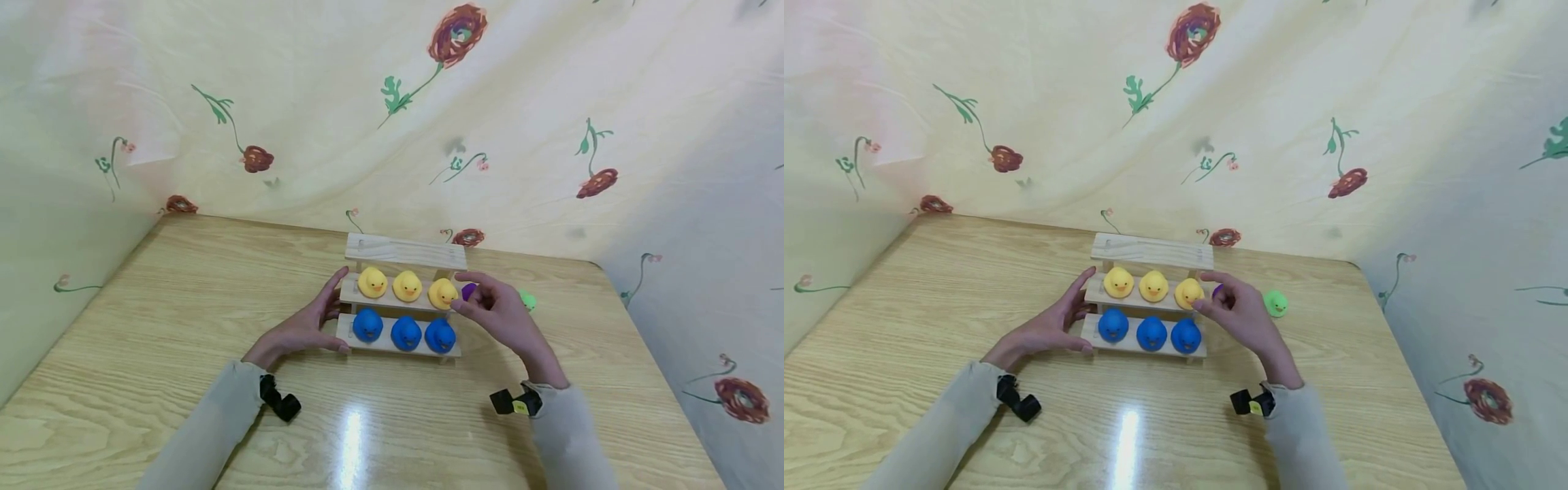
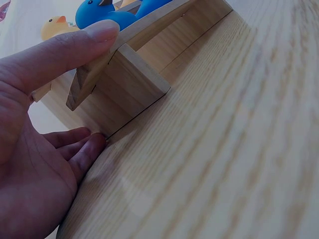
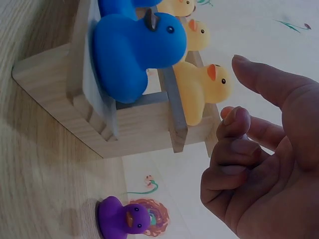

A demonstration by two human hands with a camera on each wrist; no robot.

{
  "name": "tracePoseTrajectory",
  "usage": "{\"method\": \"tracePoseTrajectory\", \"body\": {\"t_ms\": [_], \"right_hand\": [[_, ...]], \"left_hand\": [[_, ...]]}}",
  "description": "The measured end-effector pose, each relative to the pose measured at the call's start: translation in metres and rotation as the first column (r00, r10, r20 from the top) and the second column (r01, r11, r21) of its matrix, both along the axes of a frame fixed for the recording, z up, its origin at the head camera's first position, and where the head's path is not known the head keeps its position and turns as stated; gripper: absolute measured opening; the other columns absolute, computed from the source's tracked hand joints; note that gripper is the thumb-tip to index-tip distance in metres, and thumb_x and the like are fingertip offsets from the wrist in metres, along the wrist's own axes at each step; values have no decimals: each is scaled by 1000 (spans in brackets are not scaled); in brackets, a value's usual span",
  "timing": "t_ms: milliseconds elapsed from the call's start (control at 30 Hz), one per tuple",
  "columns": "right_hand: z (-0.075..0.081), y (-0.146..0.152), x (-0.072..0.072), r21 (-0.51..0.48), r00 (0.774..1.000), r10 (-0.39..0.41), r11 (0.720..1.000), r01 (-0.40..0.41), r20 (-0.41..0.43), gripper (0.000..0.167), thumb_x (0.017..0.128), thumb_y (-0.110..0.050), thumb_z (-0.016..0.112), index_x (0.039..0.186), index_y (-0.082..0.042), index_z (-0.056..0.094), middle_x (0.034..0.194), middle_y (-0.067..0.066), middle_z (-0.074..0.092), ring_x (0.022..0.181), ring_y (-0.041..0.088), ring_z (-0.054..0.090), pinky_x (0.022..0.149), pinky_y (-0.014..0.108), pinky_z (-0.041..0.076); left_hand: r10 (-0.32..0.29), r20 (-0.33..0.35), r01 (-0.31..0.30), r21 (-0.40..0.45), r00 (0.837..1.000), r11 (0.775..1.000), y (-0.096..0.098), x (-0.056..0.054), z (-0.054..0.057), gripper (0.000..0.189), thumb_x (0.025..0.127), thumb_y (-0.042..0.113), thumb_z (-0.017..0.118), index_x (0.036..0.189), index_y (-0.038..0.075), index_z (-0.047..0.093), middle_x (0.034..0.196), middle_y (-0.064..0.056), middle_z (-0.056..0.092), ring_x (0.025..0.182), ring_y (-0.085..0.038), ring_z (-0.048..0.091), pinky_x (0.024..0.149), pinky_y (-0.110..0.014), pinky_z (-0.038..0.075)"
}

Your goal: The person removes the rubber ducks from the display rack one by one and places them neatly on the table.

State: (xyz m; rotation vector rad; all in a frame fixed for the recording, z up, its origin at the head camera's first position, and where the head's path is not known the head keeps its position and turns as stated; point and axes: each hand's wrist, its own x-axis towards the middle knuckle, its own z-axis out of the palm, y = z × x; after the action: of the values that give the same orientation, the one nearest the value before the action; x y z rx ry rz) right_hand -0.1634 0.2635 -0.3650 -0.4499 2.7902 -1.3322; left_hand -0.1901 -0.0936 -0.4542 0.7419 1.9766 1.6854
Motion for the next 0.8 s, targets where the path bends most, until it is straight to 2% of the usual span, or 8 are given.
{"method": "tracePoseTrajectory", "body": {"t_ms": [300, 567, 800], "right_hand": [[-3, -7, -1, 21, 1000, 22, 1000, -22, -7, 47, 92, -17, 73, 134, -3, 60, 80, 4, 55, 66, 11, 49, 54, 20, 40], [-5, -10, 0, 65, 999, 32, 997, -29, -44, 43, 92, -17, 73, 131, -1, 63, 74, 6, 58, 63, 10, 48, 52, 20, 39], [-3, -13, 2, 87, 999, 9, 996, -5, -44, 43, 91, -18, 74, 129, -1, 65, 71, 6, 56, 62, 11, 47, 52, 19, 37]], "left_hand": [[8, 2, -8, 0, 1000, 1000, 0, -1, -1, 130, 77, 13, 87, 160, 35, -10, 166, -22, 10, 153, -44, 19, 124, -61, 21], [-1, -6, 1, 11, 1000, 1000, 0, -1, -1, 129, 78, 15, 87, 161, 33, -10, 165, -24, 13, 152, -45, 22, 123, -62, 22], [-1, -11, 1, 9, 1000, 1000, 1, -1, -2, 129, 78, 13, 86, 161, 32, -11, 166, -24, 12, 152, -45, 21, 123, -63, 22]]}}
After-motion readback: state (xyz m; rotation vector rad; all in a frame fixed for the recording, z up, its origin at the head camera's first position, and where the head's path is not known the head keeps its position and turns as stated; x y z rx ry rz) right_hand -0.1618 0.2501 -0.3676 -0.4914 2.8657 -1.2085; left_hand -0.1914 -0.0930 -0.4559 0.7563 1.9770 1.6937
